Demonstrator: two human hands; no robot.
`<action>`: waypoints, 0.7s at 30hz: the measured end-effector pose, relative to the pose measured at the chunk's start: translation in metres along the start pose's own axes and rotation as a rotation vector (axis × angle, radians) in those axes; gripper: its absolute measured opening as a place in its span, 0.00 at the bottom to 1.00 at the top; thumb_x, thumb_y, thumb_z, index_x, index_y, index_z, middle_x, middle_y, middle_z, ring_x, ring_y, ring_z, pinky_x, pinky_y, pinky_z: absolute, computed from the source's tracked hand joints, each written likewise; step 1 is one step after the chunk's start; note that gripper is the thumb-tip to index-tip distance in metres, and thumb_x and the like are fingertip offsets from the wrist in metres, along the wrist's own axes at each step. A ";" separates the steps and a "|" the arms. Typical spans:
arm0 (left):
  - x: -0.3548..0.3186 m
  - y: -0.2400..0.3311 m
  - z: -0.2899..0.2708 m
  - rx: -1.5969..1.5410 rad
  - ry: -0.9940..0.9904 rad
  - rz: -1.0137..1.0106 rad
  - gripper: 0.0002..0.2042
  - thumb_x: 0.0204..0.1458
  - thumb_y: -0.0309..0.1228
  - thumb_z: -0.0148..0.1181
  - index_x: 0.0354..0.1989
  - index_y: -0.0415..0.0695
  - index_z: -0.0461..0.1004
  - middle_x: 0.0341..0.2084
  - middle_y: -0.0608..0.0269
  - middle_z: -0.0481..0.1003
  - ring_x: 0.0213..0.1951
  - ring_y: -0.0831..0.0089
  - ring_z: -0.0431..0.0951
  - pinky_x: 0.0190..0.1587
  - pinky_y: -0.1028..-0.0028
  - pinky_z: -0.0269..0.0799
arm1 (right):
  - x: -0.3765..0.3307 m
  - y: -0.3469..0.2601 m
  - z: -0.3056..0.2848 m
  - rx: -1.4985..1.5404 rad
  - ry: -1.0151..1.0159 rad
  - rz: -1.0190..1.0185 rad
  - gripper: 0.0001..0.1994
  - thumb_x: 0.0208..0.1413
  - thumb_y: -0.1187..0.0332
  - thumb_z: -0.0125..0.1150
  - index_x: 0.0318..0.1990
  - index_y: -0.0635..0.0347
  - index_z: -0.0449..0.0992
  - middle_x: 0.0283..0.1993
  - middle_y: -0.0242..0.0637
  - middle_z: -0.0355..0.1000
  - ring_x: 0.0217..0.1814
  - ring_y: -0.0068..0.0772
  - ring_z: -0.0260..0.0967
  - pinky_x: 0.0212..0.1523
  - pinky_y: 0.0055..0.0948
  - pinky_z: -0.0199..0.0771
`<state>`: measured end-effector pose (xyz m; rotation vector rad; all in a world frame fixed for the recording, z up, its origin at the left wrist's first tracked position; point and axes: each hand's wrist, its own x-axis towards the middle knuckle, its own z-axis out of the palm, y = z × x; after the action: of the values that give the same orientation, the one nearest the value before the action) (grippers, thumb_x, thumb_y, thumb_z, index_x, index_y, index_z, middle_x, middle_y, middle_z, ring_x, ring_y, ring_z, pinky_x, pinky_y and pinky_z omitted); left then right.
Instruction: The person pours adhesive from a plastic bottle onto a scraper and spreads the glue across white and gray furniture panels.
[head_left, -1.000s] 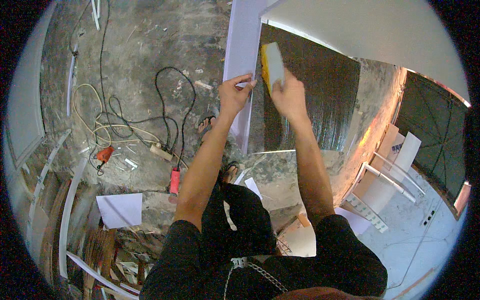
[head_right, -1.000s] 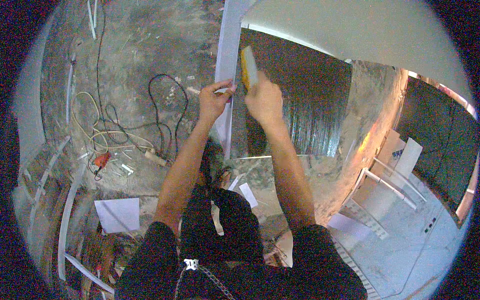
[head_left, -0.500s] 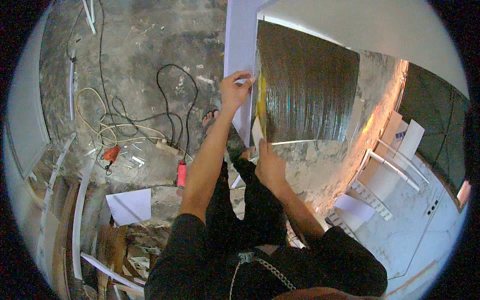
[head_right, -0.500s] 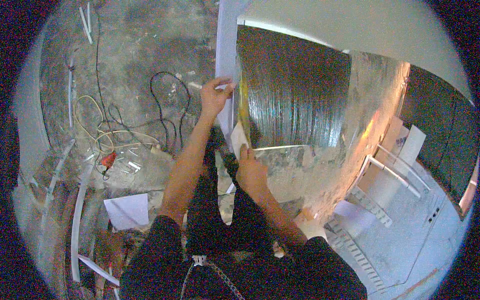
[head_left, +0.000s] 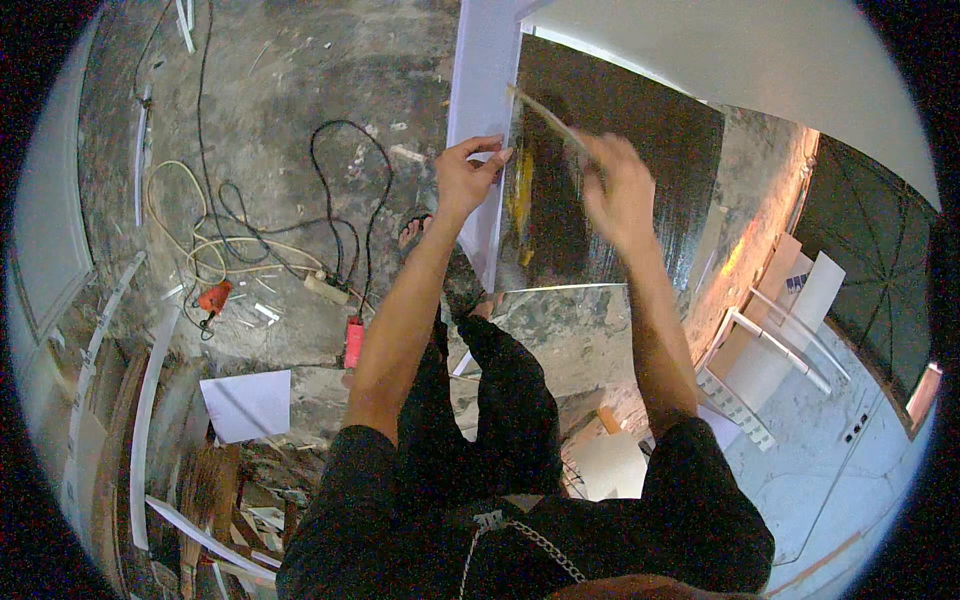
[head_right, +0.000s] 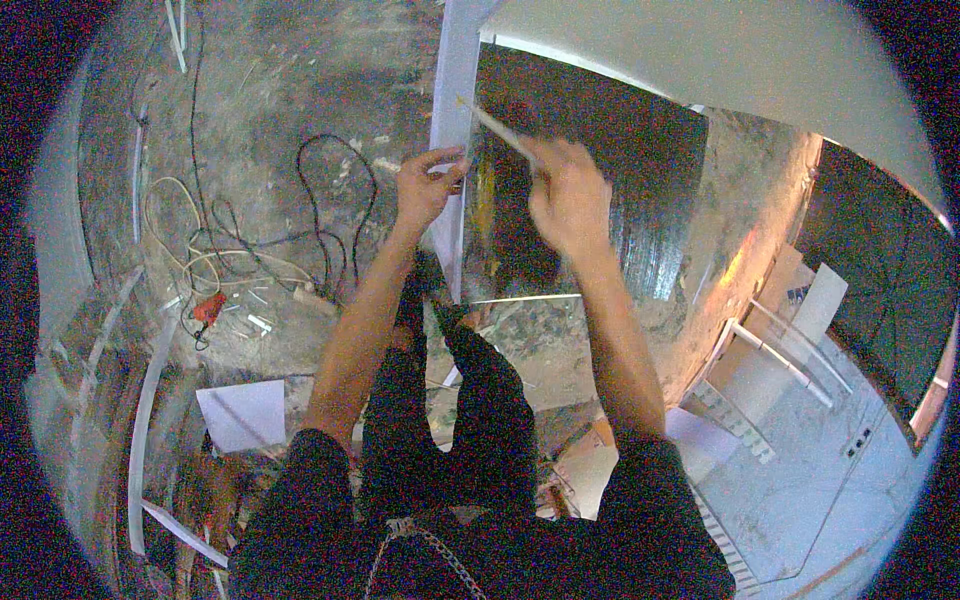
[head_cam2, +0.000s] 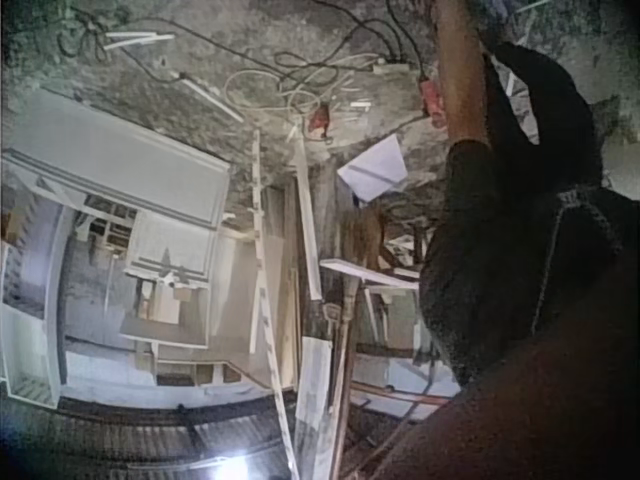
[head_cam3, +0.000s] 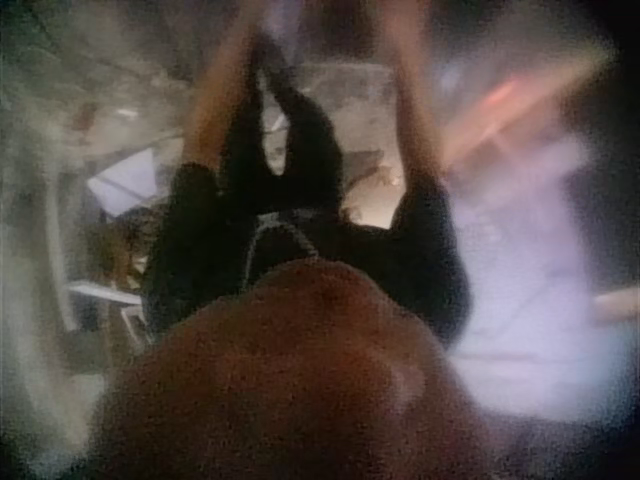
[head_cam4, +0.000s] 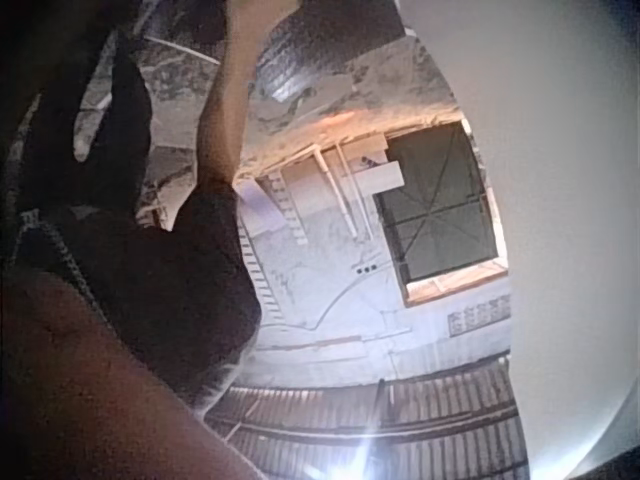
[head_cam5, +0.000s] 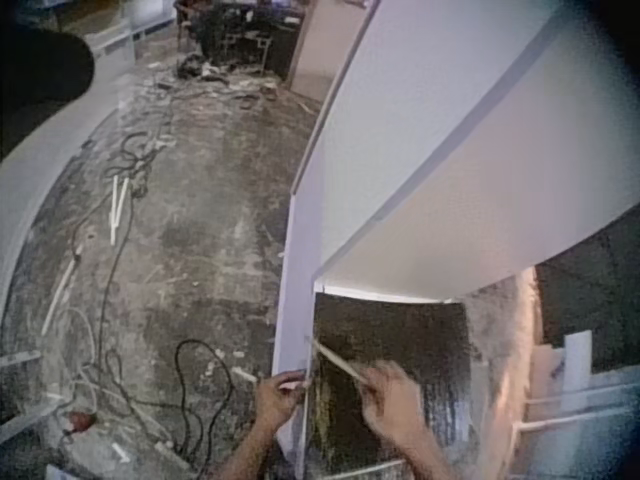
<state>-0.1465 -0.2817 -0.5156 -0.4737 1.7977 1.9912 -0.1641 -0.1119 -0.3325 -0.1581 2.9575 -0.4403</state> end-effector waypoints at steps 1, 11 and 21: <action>-0.001 0.001 0.000 0.032 -0.001 0.024 0.16 0.52 0.34 0.71 0.45 0.38 0.81 0.35 0.56 0.83 0.29 0.72 0.84 0.30 0.73 0.80 | 0.017 0.005 0.003 -0.060 -0.026 -0.008 0.21 0.48 0.74 0.56 0.52 0.52 0.78 0.48 0.45 0.76 0.49 0.53 0.74 0.52 0.48 0.76; -0.008 0.004 0.005 0.090 0.087 0.084 0.15 0.50 0.36 0.72 0.43 0.42 0.83 0.31 0.58 0.84 0.24 0.75 0.82 0.27 0.75 0.75 | 0.077 0.015 0.028 -0.157 -0.175 0.066 0.24 0.45 0.74 0.57 0.54 0.45 0.80 0.45 0.46 0.80 0.45 0.52 0.78 0.49 0.48 0.79; -0.042 0.004 0.020 0.007 0.259 0.023 0.15 0.52 0.34 0.70 0.46 0.41 0.81 0.34 0.56 0.83 0.32 0.73 0.83 0.38 0.72 0.77 | 0.019 0.012 0.048 -0.099 -0.139 -0.044 0.28 0.40 0.78 0.61 0.53 0.43 0.81 0.47 0.41 0.80 0.45 0.50 0.78 0.48 0.45 0.79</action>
<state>-0.1119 -0.2648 -0.4887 -0.7410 1.9678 2.0141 -0.1759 -0.1160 -0.3843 -0.2542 2.8446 -0.2755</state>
